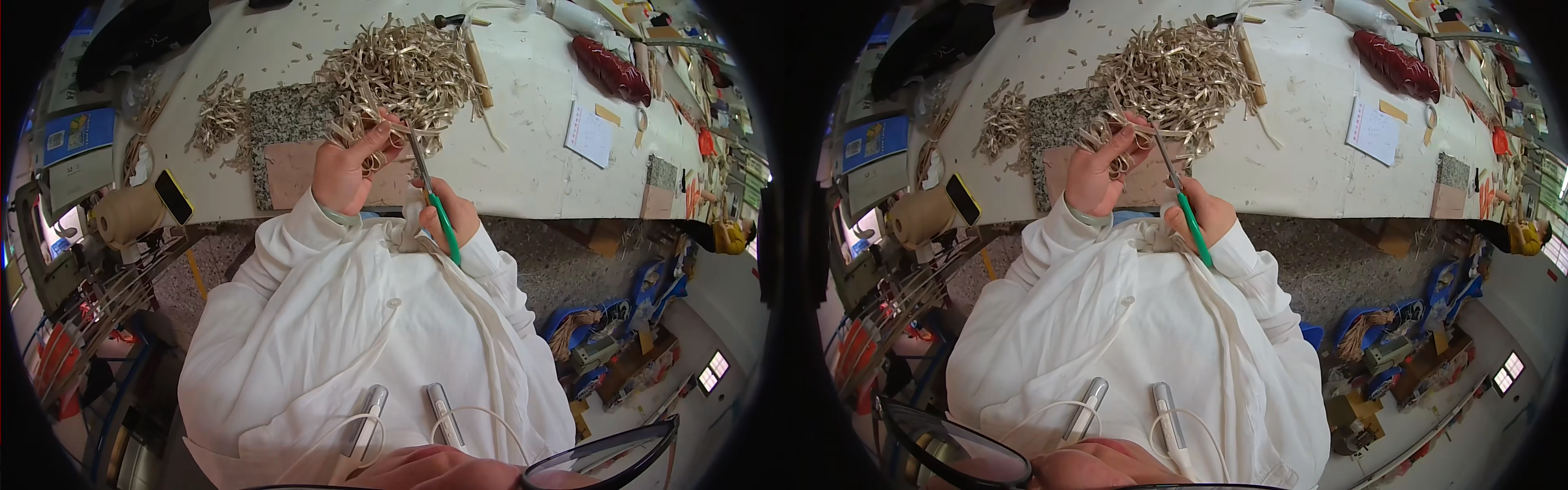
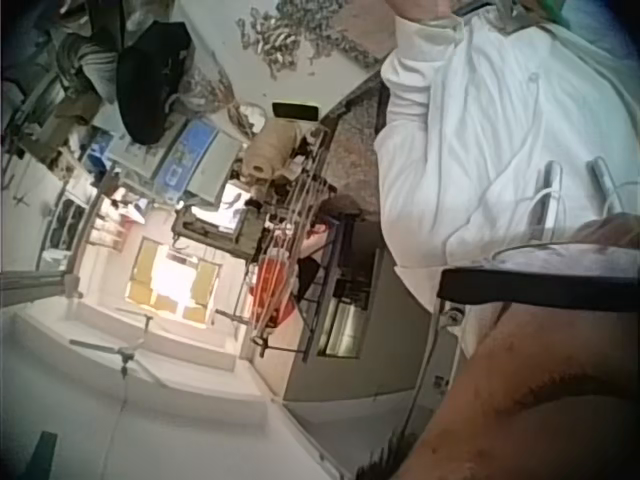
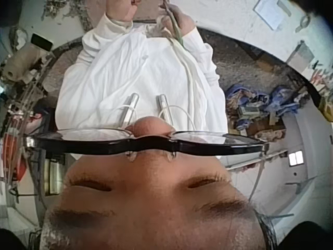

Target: The person repeatedly picks up looped strips from a pile on the table by hand and trims them using scissors.

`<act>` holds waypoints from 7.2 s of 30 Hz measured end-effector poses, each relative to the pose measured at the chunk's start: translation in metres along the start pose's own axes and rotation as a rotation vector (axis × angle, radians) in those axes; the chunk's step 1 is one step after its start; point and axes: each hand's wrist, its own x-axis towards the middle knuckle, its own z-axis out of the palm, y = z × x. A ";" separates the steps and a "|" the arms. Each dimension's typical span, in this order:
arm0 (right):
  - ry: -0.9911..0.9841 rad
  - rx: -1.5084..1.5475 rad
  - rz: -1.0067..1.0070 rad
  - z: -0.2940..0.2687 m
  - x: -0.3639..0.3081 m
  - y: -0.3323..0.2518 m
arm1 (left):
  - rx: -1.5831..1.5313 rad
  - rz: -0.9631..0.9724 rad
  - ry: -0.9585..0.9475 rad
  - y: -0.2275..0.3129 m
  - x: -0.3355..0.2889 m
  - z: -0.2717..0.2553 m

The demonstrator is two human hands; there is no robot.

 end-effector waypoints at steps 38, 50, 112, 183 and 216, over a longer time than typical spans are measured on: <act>-0.085 0.057 0.037 -0.010 -0.005 -0.005 | 0.371 -0.116 -0.177 0.019 -0.009 -0.006; -0.006 0.138 0.058 -0.004 -0.002 -0.008 | 0.377 -0.145 -0.218 0.023 -0.005 -0.013; -0.070 0.021 0.303 0.028 0.021 0.041 | 1.552 0.427 0.312 -0.065 0.115 -0.141; -0.098 0.109 0.160 0.008 0.011 0.019 | -0.141 -0.112 -0.069 -0.021 0.036 -0.039; 0.123 0.289 0.302 0.026 0.011 0.041 | 1.420 0.452 0.299 -0.036 0.135 -0.178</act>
